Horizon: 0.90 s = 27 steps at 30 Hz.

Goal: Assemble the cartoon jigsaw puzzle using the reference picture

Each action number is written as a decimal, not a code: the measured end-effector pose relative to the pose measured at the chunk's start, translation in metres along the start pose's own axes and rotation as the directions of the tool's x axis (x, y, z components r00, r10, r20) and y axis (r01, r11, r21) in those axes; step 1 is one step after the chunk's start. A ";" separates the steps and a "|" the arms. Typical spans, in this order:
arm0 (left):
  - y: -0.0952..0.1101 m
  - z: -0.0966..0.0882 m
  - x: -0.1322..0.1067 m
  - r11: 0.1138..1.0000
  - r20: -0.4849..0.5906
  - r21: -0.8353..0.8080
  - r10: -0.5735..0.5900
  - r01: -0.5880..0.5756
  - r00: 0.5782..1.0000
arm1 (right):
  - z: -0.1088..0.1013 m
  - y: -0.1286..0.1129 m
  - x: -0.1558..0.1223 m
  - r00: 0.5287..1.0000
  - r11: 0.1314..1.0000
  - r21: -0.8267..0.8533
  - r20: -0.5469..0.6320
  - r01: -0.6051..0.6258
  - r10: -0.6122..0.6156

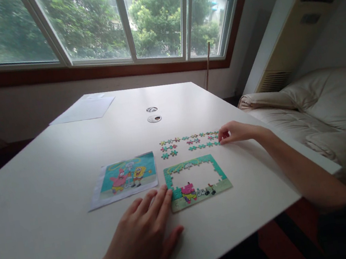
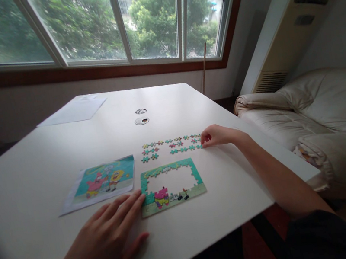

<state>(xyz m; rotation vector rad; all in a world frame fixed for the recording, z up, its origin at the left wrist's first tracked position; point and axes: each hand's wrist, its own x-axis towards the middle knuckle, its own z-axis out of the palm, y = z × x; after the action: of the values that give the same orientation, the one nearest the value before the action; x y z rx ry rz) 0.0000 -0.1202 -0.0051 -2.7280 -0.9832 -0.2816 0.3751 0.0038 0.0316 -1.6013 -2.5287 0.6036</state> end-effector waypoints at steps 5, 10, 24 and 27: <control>0.000 0.001 0.000 1.000 -0.024 -0.007 -0.005 0.005 1.000 | -0.003 -0.004 -0.003 0.999 0.999 0.038 0.027 -0.021 0.020; -0.001 0.001 0.000 1.000 -0.032 -0.017 0.001 -0.001 0.999 | -0.006 -0.008 -0.003 0.998 0.993 0.100 0.037 0.056 -0.060; -0.001 -0.001 0.001 1.000 -0.023 0.009 0.017 -0.016 1.000 | -0.003 -0.010 -0.002 0.998 1.000 0.026 0.060 -0.014 0.012; -0.002 -0.001 0.001 1.000 -0.015 0.017 0.019 -0.019 1.000 | -0.007 -0.005 -0.004 0.999 0.999 0.044 0.026 -0.024 0.023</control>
<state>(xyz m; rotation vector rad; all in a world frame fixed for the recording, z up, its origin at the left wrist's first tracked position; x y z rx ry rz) -0.0007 -0.1190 -0.0037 -2.7144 -0.9512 -0.2893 0.3745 0.0000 0.0404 -1.6209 -2.4996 0.6815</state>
